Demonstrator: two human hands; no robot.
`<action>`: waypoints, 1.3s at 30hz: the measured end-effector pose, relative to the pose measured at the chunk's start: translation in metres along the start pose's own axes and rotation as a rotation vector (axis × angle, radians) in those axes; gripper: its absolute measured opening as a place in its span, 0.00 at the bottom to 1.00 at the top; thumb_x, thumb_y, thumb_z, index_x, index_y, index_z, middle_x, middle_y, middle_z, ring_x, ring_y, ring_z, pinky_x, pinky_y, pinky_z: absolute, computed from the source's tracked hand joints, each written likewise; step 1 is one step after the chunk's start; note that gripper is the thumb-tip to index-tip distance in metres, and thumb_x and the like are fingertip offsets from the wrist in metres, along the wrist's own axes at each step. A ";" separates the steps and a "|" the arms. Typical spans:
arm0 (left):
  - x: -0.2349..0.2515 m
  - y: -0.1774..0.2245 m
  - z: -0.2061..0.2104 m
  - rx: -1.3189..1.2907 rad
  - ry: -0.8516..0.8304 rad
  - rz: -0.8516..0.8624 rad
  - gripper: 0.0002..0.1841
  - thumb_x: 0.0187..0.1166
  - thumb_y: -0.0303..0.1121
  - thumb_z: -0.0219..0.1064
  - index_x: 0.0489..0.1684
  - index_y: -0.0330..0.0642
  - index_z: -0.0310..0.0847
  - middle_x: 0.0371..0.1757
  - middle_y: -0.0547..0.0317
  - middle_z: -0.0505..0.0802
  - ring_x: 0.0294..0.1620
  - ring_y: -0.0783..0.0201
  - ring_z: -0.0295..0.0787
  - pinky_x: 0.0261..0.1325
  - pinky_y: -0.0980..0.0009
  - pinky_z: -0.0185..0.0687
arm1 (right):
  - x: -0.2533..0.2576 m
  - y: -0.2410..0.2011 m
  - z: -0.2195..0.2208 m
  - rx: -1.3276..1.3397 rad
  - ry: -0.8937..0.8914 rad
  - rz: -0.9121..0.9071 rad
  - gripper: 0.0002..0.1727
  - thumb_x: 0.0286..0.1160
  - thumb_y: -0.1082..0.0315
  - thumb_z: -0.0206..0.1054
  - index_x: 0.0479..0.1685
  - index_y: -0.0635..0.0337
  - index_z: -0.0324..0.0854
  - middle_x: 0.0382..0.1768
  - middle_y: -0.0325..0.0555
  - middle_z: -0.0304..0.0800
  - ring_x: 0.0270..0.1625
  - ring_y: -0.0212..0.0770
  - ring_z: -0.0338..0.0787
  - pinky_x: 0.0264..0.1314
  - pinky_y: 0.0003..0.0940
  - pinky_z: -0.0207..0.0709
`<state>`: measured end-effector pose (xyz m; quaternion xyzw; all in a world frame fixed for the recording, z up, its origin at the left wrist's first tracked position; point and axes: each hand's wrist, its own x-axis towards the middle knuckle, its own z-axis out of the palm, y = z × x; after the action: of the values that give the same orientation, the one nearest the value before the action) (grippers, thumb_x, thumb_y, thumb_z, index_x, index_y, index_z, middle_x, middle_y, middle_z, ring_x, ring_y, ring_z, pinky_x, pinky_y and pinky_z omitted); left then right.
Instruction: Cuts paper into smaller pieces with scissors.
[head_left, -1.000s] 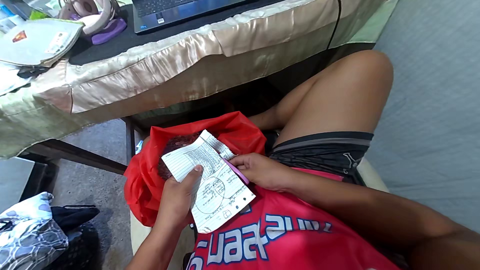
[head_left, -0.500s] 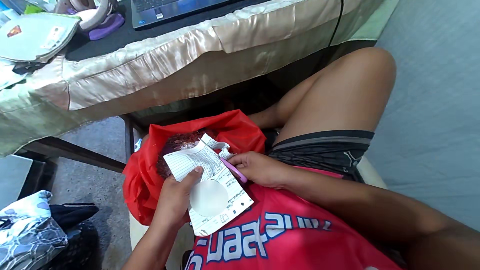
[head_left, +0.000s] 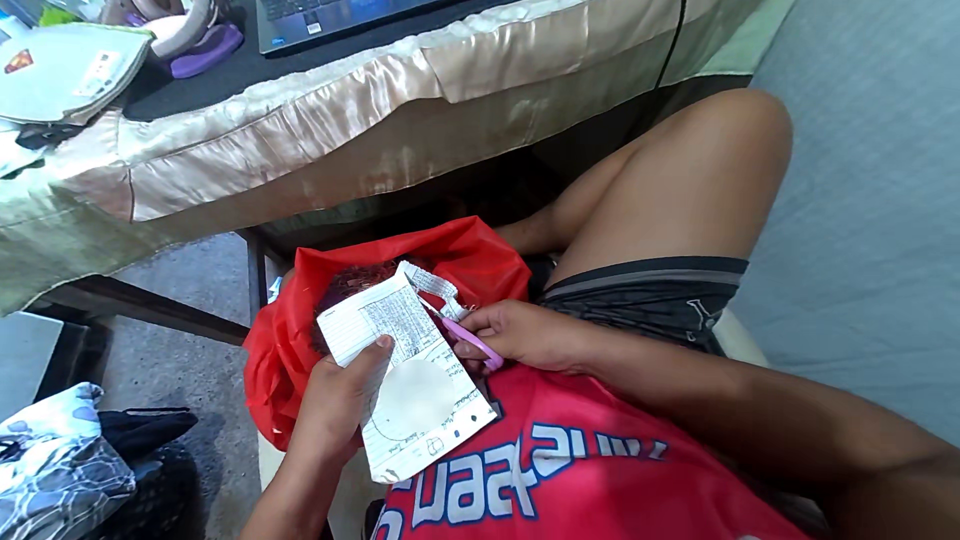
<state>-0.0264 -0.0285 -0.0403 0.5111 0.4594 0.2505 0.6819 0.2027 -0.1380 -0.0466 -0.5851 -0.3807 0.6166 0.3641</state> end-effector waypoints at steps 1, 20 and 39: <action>-0.002 0.003 -0.003 0.008 0.013 0.012 0.11 0.85 0.31 0.66 0.49 0.30 0.87 0.38 0.45 0.97 0.36 0.56 0.98 0.44 0.60 0.97 | -0.004 -0.004 -0.003 -0.008 -0.030 0.012 0.17 0.81 0.62 0.71 0.61 0.63 0.83 0.40 0.38 0.92 0.41 0.28 0.91 0.49 0.25 0.86; -0.005 0.036 -0.003 -0.125 0.017 0.511 0.07 0.83 0.26 0.62 0.49 0.36 0.85 0.38 0.54 0.97 0.38 0.63 0.97 0.47 0.64 0.96 | -0.038 -0.035 -0.014 0.027 0.288 -0.430 0.25 0.74 0.69 0.75 0.71 0.58 0.80 0.46 0.47 0.96 0.44 0.36 0.94 0.48 0.27 0.87; 0.008 0.012 0.013 -0.442 -0.209 0.314 0.17 0.92 0.35 0.50 0.60 0.31 0.79 0.51 0.41 0.94 0.52 0.53 0.96 0.59 0.52 0.92 | 0.004 -0.041 -0.002 -0.002 0.399 -0.570 0.22 0.68 0.72 0.80 0.64 0.58 0.86 0.42 0.43 0.96 0.39 0.34 0.94 0.44 0.26 0.90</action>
<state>-0.0095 -0.0238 -0.0316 0.4379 0.2364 0.3930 0.7733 0.2044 -0.1160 -0.0117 -0.5646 -0.4508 0.3633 0.5882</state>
